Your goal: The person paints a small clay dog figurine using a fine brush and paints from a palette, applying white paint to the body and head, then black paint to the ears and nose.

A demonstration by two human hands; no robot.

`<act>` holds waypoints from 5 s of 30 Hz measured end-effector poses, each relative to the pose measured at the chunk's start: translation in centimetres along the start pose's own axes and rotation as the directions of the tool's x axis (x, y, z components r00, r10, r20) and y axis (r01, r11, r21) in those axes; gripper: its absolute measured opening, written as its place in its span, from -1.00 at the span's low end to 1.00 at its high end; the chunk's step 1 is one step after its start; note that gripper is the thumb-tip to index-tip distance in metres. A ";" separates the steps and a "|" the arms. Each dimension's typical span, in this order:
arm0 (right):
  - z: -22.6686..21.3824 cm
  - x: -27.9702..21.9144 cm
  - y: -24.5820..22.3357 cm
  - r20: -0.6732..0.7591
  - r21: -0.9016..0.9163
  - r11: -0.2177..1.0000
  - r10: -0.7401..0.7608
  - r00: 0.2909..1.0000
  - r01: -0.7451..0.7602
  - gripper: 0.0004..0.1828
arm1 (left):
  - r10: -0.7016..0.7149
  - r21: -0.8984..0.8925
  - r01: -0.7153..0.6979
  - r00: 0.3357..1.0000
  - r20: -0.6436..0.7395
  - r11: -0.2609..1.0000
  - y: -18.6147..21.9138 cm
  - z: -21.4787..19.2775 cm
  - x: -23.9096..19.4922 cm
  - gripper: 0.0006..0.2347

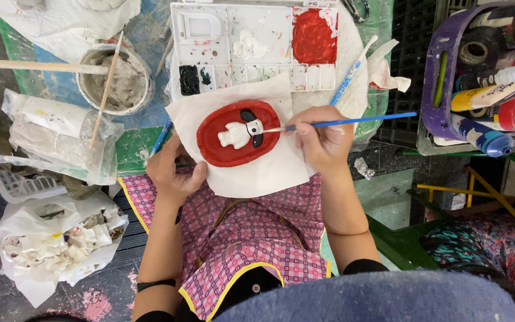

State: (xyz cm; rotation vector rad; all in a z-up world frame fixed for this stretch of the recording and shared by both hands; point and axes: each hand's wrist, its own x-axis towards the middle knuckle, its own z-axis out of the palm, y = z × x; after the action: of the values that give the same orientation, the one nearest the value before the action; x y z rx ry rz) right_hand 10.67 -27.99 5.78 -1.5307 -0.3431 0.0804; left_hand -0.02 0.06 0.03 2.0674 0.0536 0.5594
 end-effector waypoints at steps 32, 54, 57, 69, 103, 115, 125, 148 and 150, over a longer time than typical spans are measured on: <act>0.4 0.8 -0.9 -0.020 -0.060 0.994 0.088 0.996 -0.089 -0.92 | -0.007 0.011 0.007 1.000 -0.008 1.000 0.0 0.2 -0.1 -0.47; 0.5 0.8 -0.8 -0.068 -0.002 0.996 0.088 0.994 -0.088 -0.95 | 0.015 0.003 -0.015 1.000 -0.018 1.000 -0.2 0.3 0.0 -0.48; 0.5 0.8 -0.9 -0.040 -0.094 0.991 0.095 0.995 -0.098 -0.95 | 0.013 0.008 -0.013 1.000 -0.011 1.000 -0.1 0.2 0.0 -0.49; 0.6 0.7 -1.1 -0.024 -0.088 0.992 0.084 0.996 -0.086 -0.94 | -0.007 0.015 0.007 1.000 -0.009 1.000 0.0 0.2 -0.1 -0.48; 0.7 -0.2 0.0 -0.233 0.010 0.984 -0.171 0.957 0.178 -0.77 | -0.004 0.002 0.004 1.000 -0.006 1.000 0.0 0.2 -0.2 -0.48; 0.3 -0.1 -0.1 -0.107 -0.003 0.990 -0.138 0.985 0.138 -0.80 | -0.002 -0.007 0.002 1.000 -0.014 1.000 0.2 0.2 -0.1 -0.50; 0.3 0.1 -0.4 -0.008 -0.132 0.987 -0.096 0.995 0.094 -0.81 | 0.005 0.020 -0.004 1.000 -0.014 1.000 0.0 0.1 -0.1 -0.50; -3.2 -6.4 -0.5 -0.402 -0.080 0.976 -0.215 0.890 0.200 -0.63 | -0.024 -0.034 0.024 1.000 -0.016 0.999 0.1 0.1 -0.4 -0.50; -3.2 -7.3 -0.6 -0.412 -0.062 0.975 -0.221 0.884 0.215 -0.64 | -0.017 -0.041 0.016 1.000 -0.019 0.999 -0.2 0.2 -0.6 -0.51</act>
State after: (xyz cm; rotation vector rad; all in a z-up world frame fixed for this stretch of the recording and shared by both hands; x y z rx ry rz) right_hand 4.47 -33.08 5.17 -1.4692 -0.1700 -0.4247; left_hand -0.44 -0.14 -0.49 2.0206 0.0702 0.5663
